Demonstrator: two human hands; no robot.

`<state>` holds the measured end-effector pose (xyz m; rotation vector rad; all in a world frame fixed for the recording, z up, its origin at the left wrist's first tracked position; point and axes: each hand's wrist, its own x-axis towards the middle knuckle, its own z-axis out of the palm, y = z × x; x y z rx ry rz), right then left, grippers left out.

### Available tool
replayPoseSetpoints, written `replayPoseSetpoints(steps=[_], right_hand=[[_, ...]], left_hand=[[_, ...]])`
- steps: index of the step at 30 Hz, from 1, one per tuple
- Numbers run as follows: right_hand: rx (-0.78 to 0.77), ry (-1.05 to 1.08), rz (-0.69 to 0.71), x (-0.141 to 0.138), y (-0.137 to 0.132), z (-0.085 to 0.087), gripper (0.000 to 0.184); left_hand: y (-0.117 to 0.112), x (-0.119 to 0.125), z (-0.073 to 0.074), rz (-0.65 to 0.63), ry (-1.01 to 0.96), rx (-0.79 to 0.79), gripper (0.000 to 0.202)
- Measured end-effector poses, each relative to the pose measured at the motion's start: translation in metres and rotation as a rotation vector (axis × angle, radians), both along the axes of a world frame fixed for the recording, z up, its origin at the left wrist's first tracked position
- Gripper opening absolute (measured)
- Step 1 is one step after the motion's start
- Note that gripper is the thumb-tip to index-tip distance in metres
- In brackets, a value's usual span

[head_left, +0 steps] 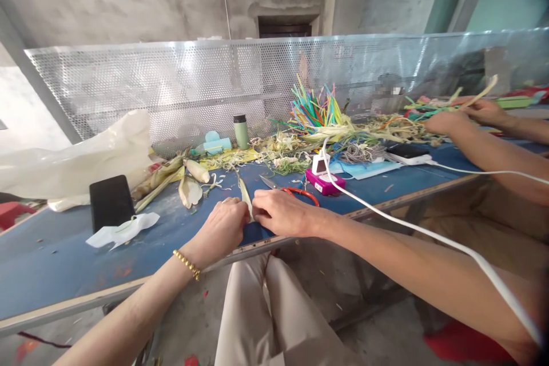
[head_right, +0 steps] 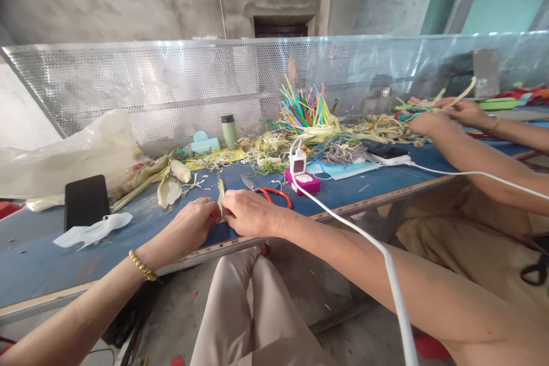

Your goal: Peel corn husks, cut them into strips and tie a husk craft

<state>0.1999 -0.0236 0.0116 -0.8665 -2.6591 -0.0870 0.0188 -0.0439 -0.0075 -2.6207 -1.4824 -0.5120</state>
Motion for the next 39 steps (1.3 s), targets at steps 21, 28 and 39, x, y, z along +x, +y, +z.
replayPoseSetpoints(steps=[21,28,39], right_hand=[[-0.437,-0.136,-0.134,-0.011,0.016,0.023,0.010],[-0.504,-0.208,-0.210,-0.018,0.018,0.033,0.018],[-0.474,-0.134,-0.214,-0.011,0.020,0.021,0.015]], left_hand=[[0.015,-0.005,0.014,0.108,-0.244,-0.418,0.011],[0.026,0.000,0.026,0.131,-0.146,-0.529,0.010],[0.027,0.005,0.029,0.124,-0.057,-0.536,0.004]])
